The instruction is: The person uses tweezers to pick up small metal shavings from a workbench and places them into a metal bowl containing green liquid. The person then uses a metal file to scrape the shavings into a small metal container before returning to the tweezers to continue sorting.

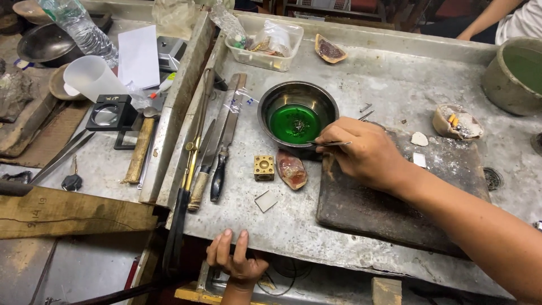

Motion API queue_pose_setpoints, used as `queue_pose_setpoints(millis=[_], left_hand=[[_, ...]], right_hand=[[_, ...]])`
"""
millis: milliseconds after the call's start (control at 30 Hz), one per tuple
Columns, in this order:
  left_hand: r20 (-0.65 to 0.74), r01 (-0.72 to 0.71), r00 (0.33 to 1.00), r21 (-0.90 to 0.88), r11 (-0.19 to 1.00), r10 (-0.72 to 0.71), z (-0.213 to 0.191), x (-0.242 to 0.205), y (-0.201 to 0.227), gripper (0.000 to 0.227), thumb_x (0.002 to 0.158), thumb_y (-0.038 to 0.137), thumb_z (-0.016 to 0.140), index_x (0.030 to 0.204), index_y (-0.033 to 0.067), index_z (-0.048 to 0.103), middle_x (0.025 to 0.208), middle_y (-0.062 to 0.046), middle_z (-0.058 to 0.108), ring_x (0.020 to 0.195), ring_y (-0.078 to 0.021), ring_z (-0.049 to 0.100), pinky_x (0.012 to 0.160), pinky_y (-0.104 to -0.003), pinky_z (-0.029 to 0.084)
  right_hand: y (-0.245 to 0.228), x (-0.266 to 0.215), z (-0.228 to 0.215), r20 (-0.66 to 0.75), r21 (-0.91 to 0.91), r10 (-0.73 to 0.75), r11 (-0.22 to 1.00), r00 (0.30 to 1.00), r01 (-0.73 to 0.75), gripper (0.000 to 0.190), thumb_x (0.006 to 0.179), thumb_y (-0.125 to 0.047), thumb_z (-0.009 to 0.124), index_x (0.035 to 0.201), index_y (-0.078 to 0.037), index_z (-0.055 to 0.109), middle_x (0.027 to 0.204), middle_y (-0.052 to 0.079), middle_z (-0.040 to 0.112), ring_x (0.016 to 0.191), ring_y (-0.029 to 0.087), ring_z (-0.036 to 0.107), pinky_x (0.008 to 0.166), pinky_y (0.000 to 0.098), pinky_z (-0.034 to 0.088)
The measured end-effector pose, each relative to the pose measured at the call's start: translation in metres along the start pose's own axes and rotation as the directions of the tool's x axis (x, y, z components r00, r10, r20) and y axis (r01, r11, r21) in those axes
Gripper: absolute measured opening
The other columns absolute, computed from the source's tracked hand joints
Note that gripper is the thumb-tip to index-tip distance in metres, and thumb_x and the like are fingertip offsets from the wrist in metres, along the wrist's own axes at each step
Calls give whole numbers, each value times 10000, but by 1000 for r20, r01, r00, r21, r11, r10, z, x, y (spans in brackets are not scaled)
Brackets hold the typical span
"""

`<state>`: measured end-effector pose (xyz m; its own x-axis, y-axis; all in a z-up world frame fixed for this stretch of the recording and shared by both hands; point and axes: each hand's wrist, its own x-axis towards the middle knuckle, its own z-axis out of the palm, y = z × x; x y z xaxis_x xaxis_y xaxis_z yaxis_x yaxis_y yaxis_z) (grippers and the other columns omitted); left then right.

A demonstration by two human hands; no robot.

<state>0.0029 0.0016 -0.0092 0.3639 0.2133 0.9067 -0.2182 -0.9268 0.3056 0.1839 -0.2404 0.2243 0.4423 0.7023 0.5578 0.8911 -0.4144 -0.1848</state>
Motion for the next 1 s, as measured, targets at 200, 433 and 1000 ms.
queue_pose_setpoints(millis=[200, 433, 1000], left_hand=[[-2, 3, 1000, 3, 1000, -3, 0, 1, 0, 478, 1050, 545, 419, 1245, 149, 602, 1356, -94, 489, 1259, -293, 415, 1015, -424, 454], [-16, -4, 1000, -5, 1000, 4, -1, 4, 2, 378, 1040, 414, 441, 1226, 135, 616, 1336, -103, 505, 1253, -300, 426, 999, -424, 485], [-30, -24, 999, 6, 1000, 24, -1, 7, 0, 479, 1043, 546, 441, 1206, 135, 625, 1316, -105, 518, 1222, -305, 440, 1008, -416, 484]], right_hand=[[-2, 3, -1, -15, -9, -67, 998, 998, 67, 155, 879, 145, 685, 959, 21, 639, 901, 155, 691, 769, 278, 669, 666, 359, 564], [1, 0, -5, -28, -36, -59, 998, 998, 58, 204, 854, 162, 657, 987, 9, 641, 913, 145, 697, 784, 291, 664, 665, 379, 539], [-11, 7, -21, -44, -14, 8, 1000, 999, -8, 179, 864, 139, 690, 936, -22, 657, 902, 130, 712, 740, 257, 671, 639, 361, 548]])
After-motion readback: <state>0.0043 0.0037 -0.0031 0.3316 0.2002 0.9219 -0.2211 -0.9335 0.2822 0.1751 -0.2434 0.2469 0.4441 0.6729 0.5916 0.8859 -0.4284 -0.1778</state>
